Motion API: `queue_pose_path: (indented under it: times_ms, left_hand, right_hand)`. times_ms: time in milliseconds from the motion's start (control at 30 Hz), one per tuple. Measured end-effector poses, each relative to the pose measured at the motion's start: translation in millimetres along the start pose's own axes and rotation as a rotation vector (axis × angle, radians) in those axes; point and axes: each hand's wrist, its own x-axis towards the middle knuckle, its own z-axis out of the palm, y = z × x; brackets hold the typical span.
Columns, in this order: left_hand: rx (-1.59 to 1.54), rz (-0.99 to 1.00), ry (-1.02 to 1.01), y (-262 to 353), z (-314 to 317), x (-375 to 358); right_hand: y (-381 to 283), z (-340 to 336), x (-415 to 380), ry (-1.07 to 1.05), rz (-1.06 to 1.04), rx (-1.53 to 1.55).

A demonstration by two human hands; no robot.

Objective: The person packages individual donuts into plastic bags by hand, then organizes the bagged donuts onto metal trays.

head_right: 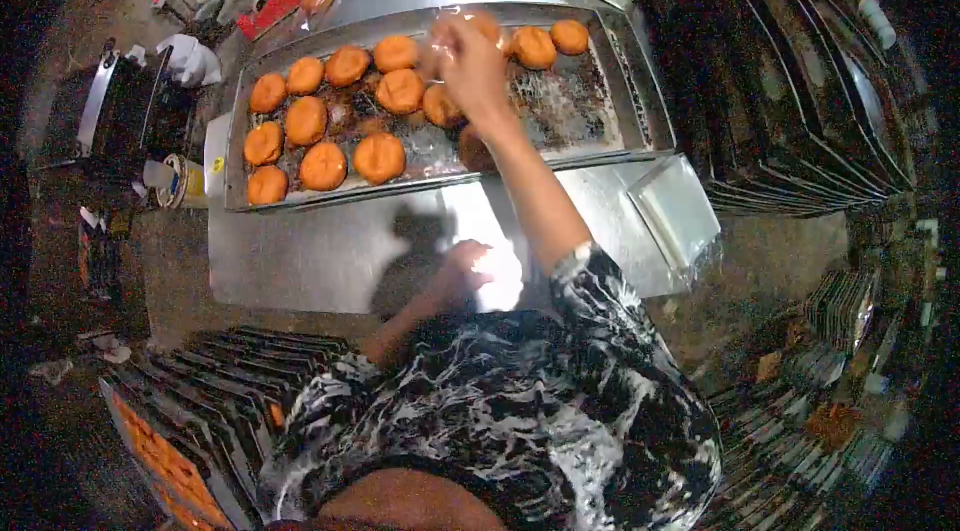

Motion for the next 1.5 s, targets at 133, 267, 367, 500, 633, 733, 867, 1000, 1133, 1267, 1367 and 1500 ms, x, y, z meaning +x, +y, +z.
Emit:
queue_pose_path:
  times_ms: [133,267,367,500,633,733,867,1000,1133,1267,1367,1500]
  left_hand:
    - [0.263,0.136,-0.274,-91,62,-40]
    - [-0.310,-0.331,-0.096,-20,-32,7]
    - [-0.856,-0.538,-0.160,6,-31,14]
    - [-0.727,-0.589,-0.276,26,-48,30]
    - [-0.426,-0.320,-0.028,47,-55,38]
    - [-0.422,-0.276,0.291,79,-76,55]
    - [-0.769,-0.381,0.588,68,-76,60]
    - [-1.811,-0.502,0.417,4,-108,38]
    - [-1.372,-0.405,1.026,-9,-153,27]
    - [-1.395,-0.437,1.379,20,-204,29]
    - [-1.406,-0.391,1.459,10,-210,16]
    - [-1.088,-0.452,1.127,55,-180,36]
  right_hand:
    - [-26,-20,-90,-0.452,0.048,-0.116]
    - [1,-71,-269,-0.760,0.626,0.283]
    - [-34,-79,-249,-0.719,0.912,-0.031]
    - [-50,-92,-250,-0.520,0.706,-0.316]
    - [-49,-67,-254,-0.330,0.900,-0.047]
    - [-24,-56,-208,-0.163,1.397,0.764]
    - [-44,-31,-149,-0.017,1.030,1.182]
    - [10,27,-194,-0.471,1.046,1.182]
    - [45,36,-90,-0.547,-0.021,-0.667]
    - [90,45,-66,-0.608,0.268,-0.538]
    - [-21,35,-117,-0.311,-0.281,-0.303]
    - [-74,39,-135,-0.303,-0.364,-0.198]
